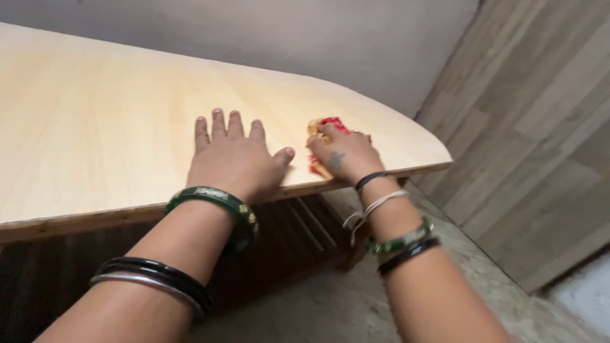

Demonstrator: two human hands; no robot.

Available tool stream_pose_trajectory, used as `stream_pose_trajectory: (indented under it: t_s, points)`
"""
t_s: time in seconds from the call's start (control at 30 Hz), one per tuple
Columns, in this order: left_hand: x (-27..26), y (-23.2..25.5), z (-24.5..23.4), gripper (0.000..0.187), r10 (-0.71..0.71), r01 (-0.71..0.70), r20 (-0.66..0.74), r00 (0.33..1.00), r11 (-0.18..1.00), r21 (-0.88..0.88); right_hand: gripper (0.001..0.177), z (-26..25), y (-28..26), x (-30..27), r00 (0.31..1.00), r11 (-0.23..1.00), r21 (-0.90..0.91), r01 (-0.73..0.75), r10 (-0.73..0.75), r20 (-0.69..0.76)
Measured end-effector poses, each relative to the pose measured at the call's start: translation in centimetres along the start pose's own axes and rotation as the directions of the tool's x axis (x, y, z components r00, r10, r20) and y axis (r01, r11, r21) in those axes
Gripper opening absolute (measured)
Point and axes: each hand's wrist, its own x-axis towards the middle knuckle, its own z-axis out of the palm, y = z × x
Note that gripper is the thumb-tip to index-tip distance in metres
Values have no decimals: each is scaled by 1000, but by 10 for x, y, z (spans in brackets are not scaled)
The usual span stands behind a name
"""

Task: The person wipes a gray wall with a white cloth, then wrings the cloth in a pink bucket. They proceed to wipe a light-colored wooden table with a red and yellow cloth, cleaning the tabletop and the lower slatted shelf.

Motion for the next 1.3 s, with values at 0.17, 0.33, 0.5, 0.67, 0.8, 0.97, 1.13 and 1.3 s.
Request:
stream_pose_trajectory:
  t_s: [0.17, 0.33, 0.5, 0.67, 0.8, 0.97, 1.13, 1.3]
  points:
    - [-2, -3, 0, 64, 47, -47, 10, 999, 998, 33, 57, -18, -60, -40, 993, 974, 199, -108, 114, -16]
    - [-3, -7, -1, 56, 61, -68, 66, 996, 993, 97, 57, -23, -67, -19, 998, 976, 218, 29, -40, 42]
    - [0, -6, -3, 58, 0, -14, 106, 994, 991, 136, 57, -14, -41, 17, 996, 979, 200, 22, -40, 84]
    - [1, -9, -4, 60, -3, -59, 206, 978, 955, 291, 57, -13, 5, 18, 981, 964, 187, -189, 178, 74]
    - [1, -10, 2, 59, 91, -154, 201, 975, 932, 327, 57, -17, 5, -7, 944, 926, 194, -325, 307, 119]
    - [-2, 10, 0, 50, 116, -174, 165, 979, 903, 394, 61, -20, -31, -39, 981, 945, 264, -193, 194, 25]
    - [32, 56, 22, 50, 66, -80, 110, 992, 989, 126, 61, -14, -20, -13, 999, 954, 299, -3, -9, 40]
    - [82, 76, 61, 50, 216, -220, 67, 974, 974, 48, 54, 6, 41, 27, 998, 988, 154, 9, -19, 61]
